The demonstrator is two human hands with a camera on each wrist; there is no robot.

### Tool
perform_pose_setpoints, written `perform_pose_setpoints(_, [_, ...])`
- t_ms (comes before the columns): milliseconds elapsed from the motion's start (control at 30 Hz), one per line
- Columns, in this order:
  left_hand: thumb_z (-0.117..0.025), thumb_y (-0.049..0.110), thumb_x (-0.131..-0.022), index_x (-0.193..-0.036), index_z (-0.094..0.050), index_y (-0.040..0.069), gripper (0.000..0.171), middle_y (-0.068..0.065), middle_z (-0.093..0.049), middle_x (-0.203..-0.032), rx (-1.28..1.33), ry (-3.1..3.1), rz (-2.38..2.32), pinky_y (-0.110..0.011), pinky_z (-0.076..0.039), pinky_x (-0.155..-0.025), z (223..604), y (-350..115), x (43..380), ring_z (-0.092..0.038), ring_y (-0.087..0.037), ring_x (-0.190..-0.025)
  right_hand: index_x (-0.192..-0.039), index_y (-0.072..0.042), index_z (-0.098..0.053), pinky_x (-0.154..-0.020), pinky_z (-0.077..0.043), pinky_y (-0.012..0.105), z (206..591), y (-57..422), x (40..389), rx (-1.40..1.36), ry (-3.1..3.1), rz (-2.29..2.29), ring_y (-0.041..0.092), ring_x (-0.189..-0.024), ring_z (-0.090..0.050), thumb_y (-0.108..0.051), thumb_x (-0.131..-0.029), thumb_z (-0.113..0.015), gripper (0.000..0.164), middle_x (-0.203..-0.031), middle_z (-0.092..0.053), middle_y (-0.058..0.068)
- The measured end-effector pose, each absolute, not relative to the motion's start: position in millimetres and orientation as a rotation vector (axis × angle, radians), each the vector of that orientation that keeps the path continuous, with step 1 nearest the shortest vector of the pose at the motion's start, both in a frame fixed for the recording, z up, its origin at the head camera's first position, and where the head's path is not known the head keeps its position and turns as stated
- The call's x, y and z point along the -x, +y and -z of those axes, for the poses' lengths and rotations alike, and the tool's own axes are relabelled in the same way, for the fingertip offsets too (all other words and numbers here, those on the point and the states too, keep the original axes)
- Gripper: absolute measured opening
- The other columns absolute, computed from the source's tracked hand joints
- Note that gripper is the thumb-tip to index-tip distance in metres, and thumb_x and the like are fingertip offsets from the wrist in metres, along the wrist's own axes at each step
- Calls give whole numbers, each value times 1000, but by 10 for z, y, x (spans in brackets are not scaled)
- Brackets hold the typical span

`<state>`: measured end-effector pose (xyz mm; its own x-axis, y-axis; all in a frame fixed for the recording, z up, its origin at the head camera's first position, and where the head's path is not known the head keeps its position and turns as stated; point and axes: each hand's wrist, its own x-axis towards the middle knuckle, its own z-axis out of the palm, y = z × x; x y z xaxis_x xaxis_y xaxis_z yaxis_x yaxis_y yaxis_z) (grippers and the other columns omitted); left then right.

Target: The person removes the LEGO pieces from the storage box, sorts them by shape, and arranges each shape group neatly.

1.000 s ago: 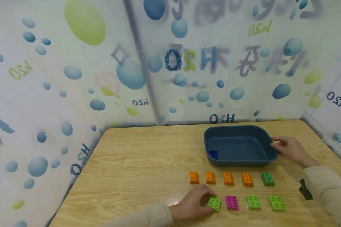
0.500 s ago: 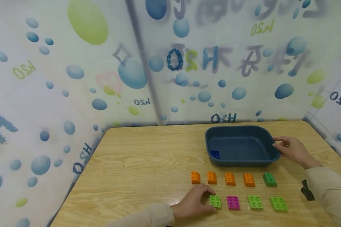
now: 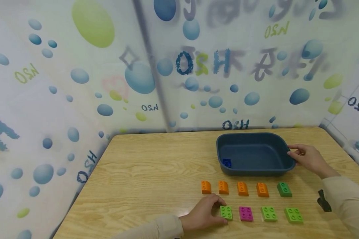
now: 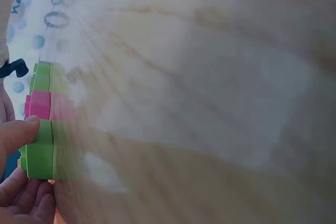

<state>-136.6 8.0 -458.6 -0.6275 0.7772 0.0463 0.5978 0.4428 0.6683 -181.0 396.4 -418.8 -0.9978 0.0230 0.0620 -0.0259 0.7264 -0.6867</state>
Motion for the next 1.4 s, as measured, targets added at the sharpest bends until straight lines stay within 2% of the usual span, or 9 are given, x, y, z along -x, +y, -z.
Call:
perform_pose_setpoints(567, [-71, 29, -75, -102, -56, 12, 35, 9, -53, -98, -1213, 2436, -948, -14, -39, -78, 4582, 61, 1354, -47, 1, -90, -119, 19, -41, -52, -49, 28, 4203, 3965, 1829, -8, -2863, -1142, 15, -54, -54, -16, -92, -48, 44, -79, -59, 16])
perform_pose_setpoints(833, [-69, 31, -77, -110, -54, 12, 41, 10, -52, -105, -1213, 2402, -886, -15, -38, -83, 4524, 35, 1336, -47, 0, -97, -119, 19, -40, -52, -49, 29, 4213, 3965, 1831, 3, -2862, -1161, 16, -54, -54, -15, -92, -47, 44, -79, -59, 16])
perform_pose_setpoints(1100, [-61, 30, -83, -119, -49, 10, 42, 3, -50, -113, -1273, 2385, -836, -17, -39, -83, 4202, 129, 1462, -48, -6, -102, -119, 19, -41, -53, -49, 28, 4209, 3976, 1818, -11, -2861, -1143, 14, -54, -53, -16, -92, -47, 45, -80, -59, 17])
perform_pose_setpoints(1400, [-58, 23, -86, -117, -50, 7, 36, -2, -51, -112, -1405, 2383, -901, -18, -39, -85, 3921, 410, 1768, -49, -11, -101, -119, 18, -41, -53, -49, 29, 4210, 3969, 1815, 2, -2858, -1149, 16, -54, -52, -17, -92, -47, 45, -80, -59, 17])
